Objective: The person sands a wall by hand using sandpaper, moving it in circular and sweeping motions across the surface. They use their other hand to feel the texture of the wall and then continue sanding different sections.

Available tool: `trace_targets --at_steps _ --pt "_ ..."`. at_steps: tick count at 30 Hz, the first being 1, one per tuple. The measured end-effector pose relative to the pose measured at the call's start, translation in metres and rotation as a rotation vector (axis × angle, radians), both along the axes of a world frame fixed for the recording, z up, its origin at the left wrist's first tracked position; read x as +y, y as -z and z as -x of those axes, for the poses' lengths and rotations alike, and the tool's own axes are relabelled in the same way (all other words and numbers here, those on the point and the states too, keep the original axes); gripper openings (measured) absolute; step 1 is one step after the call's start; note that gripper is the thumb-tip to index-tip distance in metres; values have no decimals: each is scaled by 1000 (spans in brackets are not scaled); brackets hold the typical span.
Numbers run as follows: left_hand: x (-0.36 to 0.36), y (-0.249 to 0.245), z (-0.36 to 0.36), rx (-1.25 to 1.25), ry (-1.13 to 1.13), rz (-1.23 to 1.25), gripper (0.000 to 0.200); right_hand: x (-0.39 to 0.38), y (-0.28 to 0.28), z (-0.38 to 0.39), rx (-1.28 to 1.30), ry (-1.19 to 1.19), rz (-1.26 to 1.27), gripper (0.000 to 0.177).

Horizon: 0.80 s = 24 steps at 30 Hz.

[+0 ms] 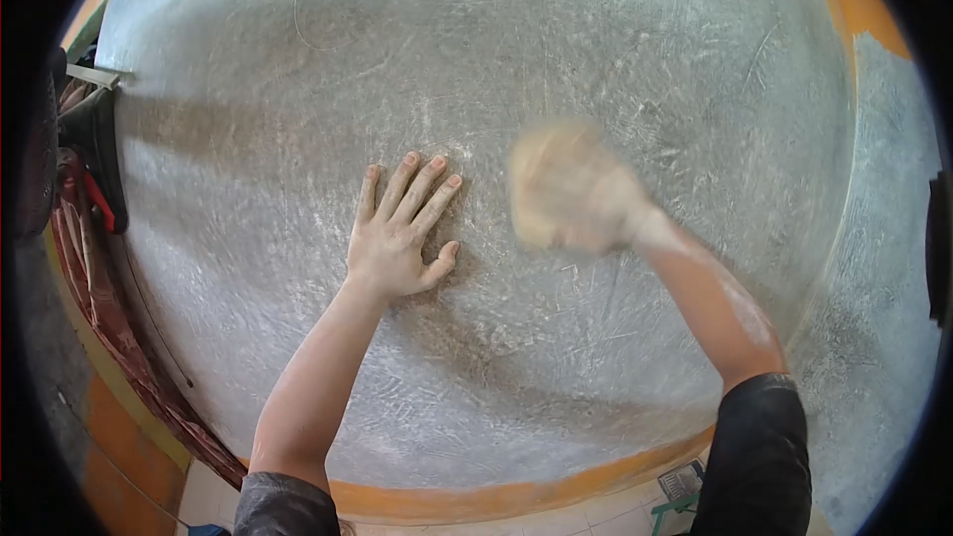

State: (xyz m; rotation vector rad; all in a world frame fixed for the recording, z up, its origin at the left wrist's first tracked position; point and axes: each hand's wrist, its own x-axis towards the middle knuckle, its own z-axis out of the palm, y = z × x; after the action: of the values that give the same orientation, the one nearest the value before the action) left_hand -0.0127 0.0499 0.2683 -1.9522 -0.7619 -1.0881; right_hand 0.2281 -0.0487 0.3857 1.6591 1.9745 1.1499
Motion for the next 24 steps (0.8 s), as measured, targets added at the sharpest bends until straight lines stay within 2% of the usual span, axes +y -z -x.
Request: trace_targets --at_steps 1,2,5,7,8,10,12,14,15,18,19,21,23,24 --pt "0 0 0 -4 7 -3 77 5 -9 -17 192 -7 -257 61" --pt "0 1 0 -8 12 -4 77 28 4 -82 478 -401 -803 62" --pt "-1 1 -2 -21 12 14 76 50 -6 -99 367 -166 -1178 65" --pt "-1 3 -2 -39 26 33 77 -1 -1 -11 307 270 -468 65" --pt "0 4 -2 -52 32 42 78 5 27 -5 83 49 -346 64" --pt "1 7 1 -68 49 32 78 28 56 -14 -202 -394 -104 62" --pt "2 13 9 -53 62 25 78 37 64 -24 -310 -841 124 60" --pt "5 20 23 -39 62 13 76 21 16 -1 -56 -244 -55 58" --pt "7 24 31 -38 64 17 75 -5 -9 11 133 -57 -261 57" --pt "16 34 60 -38 42 4 72 46 -19 -21 477 -378 -1000 59" --pt "18 36 65 -46 31 -3 71 57 -2 -11 272 -390 -1019 60" --pt "17 42 74 -69 35 12 70 3 20 70 24 -153 -278 56" --pt "22 53 82 -114 28 3 69 61 88 50 -45 -992 170 48" --pt "24 63 86 -134 20 9 69 42 72 74 -69 -740 241 45"
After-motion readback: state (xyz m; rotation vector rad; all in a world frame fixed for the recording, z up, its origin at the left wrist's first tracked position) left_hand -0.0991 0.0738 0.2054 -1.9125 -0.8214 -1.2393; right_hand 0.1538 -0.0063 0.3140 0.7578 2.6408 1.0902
